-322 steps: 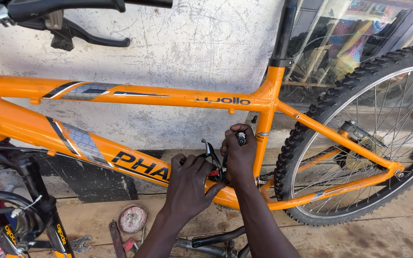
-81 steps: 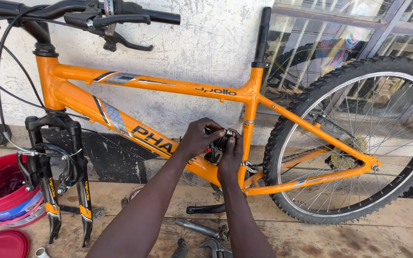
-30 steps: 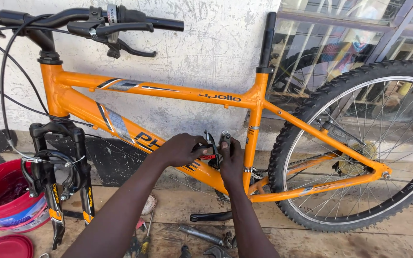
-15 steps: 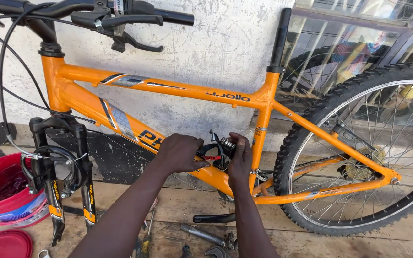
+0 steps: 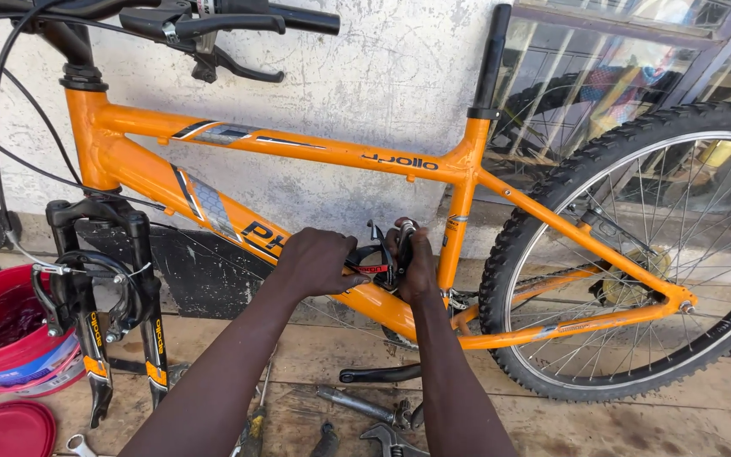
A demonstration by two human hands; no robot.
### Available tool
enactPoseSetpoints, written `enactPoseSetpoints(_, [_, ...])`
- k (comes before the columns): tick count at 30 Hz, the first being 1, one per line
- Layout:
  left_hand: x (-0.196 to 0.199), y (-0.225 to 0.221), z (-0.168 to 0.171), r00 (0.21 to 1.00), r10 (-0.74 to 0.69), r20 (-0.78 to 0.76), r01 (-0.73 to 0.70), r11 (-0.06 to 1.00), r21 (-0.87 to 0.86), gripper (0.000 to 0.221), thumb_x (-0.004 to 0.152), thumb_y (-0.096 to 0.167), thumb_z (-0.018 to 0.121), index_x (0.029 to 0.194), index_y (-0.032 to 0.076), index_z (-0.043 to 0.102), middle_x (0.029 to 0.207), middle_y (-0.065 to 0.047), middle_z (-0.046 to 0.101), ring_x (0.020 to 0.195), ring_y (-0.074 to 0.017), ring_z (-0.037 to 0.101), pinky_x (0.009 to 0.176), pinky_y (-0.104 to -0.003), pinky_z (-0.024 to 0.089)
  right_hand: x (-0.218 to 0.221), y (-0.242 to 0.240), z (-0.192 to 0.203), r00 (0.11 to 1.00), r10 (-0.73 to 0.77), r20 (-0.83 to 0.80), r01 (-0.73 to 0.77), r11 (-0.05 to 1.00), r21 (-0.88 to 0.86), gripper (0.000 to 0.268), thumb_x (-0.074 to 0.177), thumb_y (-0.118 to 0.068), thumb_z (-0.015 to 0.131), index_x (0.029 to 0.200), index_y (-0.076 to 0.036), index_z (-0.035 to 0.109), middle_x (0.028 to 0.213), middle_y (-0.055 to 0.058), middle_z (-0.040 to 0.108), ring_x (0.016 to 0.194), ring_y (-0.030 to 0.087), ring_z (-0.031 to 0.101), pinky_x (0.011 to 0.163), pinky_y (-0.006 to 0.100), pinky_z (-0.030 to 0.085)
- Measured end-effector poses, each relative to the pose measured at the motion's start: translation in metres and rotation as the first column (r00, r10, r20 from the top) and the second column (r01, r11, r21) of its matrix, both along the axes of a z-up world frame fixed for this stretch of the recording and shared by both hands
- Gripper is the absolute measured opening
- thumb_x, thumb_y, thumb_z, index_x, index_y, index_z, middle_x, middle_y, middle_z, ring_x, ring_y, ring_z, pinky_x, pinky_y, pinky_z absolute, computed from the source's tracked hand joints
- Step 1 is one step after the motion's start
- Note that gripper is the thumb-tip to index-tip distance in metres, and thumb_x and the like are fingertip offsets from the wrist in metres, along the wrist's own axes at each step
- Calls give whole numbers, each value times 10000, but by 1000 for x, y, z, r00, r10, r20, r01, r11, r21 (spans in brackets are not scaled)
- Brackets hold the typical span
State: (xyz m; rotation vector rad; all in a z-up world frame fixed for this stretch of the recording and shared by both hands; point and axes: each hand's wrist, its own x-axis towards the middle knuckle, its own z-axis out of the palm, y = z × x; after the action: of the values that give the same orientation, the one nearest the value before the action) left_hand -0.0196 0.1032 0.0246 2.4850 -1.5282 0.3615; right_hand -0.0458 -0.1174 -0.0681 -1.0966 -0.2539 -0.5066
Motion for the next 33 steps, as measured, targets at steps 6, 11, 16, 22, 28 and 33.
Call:
enactPoseSetpoints(6, [3,-1,-2,999,14,31,-14,1000,1,615,853,551,674,1188,39,739,889,-188,759,804,-334,749,721,-412,592,-28,4,-7,878,-478,-34,469,872,-139,270,1105,-362,536,1210,-121,598,1091,99,630,996,178,594,870,351,485])
enactPoseSetpoints(11, [1,-1,-1,999,17,29,-17,1000,9,596,841,536,684,1183,51,738,889,-178,760,805,-328,750,727,-415,594,-47,32,22,892,-445,-74,446,895,2,418,1125,-335,416,1414,-82,581,1075,121,654,1001,190,648,923,355,568])
enactPoseSetpoints(16, [2,0,0,1000,5,-1,-5,1000,14,611,850,530,681,1205,35,729,919,-201,764,832,-348,753,742,-429,597,-18,8,17,934,-290,-208,317,941,116,691,1130,-479,124,1406,-17,557,853,94,609,700,191,626,656,320,542])
enactPoseSetpoints(22, [2,0,1,1000,0,15,0,1000,7,582,855,505,678,1191,33,730,895,-191,760,808,-338,749,723,-416,590,-17,-5,7,994,-106,19,108,989,-105,330,1102,-460,464,1022,-146,531,740,49,451,553,192,518,514,308,428])
enactPoseSetpoints(28, [7,-1,-9,1000,12,17,-12,1000,-8,590,851,539,679,1178,51,737,859,-166,754,770,-300,747,684,-385,594,-52,47,38,851,-497,-171,490,868,-83,481,1124,-371,456,1447,-23,532,1196,190,622,1140,281,642,1053,471,498])
enactPoseSetpoints(33, [5,-5,-4,999,36,25,-36,999,13,586,840,521,694,1196,58,735,885,-169,761,801,-313,751,701,-402,593,-13,10,13,950,-297,-99,311,929,201,497,1117,-446,337,1107,-56,646,739,179,675,735,288,715,728,384,571])
